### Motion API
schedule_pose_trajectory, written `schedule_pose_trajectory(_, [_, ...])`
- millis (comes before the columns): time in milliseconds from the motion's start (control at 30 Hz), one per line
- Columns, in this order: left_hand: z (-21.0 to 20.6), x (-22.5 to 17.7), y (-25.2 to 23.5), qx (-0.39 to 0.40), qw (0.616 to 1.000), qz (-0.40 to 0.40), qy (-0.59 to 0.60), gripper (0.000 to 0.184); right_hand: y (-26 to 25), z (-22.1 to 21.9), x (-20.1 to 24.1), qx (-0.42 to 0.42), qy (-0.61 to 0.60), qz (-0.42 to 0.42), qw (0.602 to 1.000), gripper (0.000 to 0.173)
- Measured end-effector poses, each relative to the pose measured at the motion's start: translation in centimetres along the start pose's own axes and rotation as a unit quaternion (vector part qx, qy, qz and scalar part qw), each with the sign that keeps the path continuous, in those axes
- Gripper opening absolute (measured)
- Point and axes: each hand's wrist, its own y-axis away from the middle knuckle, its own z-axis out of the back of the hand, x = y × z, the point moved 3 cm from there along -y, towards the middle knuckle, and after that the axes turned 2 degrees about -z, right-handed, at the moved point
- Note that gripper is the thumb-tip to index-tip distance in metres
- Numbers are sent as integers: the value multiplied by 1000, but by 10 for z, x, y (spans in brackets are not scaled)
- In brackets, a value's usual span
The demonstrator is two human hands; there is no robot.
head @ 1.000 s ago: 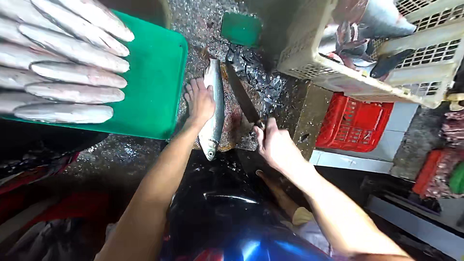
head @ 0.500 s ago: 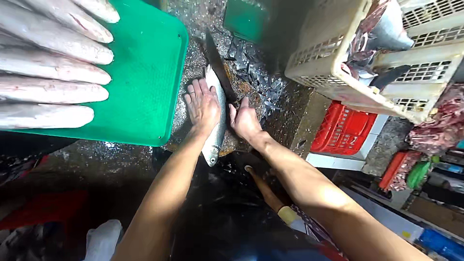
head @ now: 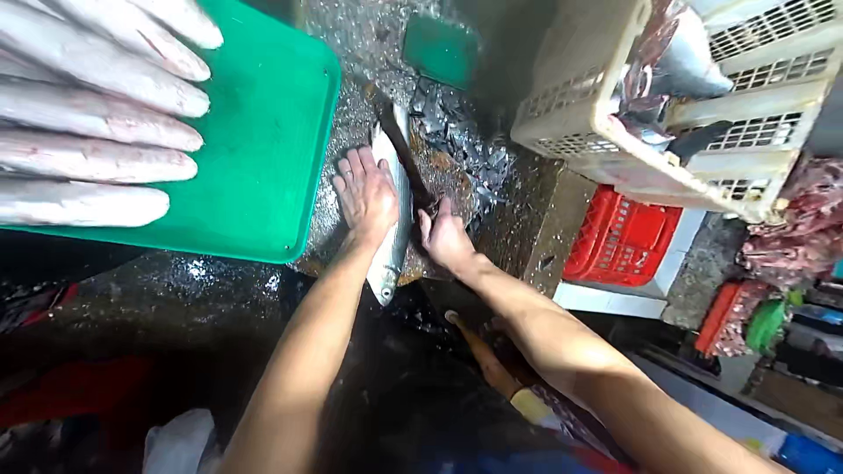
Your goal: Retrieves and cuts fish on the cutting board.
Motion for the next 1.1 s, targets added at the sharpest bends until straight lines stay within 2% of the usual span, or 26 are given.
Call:
schedule_pose_trajectory(67, [-3,1,11,14,1000,1,1,50,10,-8,-9,12,-29,7,999,60])
schedule_pose_trajectory(233, [4,16,17,15,994,5,107,50,76,49,-17,17,36,52,998,44])
schedule_pose_trajectory(367, [-1,14,35,18,997,18,75,51,95,65,-16,48,103,24,993,42])
schedule_pose_trajectory(533, [-1,10,28,15,998,23,56,52,93,80,-7,83,142,2,986,40])
schedule_pose_trajectory(667, [-1,8,26,14,998,23,53,51,95,89,10,128,160,-54,977,43])
schedule_pose_trajectory(767, [-1,8,28,22,999,26,38,50,63,57,27,94,128,-69,985,52])
schedule_pose_trajectory(867, [-2,6,22,22,999,27,37,47,10,15,32,11,65,-30,997,60])
schedule_pose_trajectory(933, [-3,7,19,23,999,29,30,48,4,25,35,22,59,-16,998,60])
schedule_pose_trajectory(1033, [-4,6,37,31,999,28,34,51,45,57,38,74,82,-19,994,57])
schedule_pose_trajectory(1100, [-1,7,23,9,999,26,31,50,24,45,45,50,72,-27,996,59])
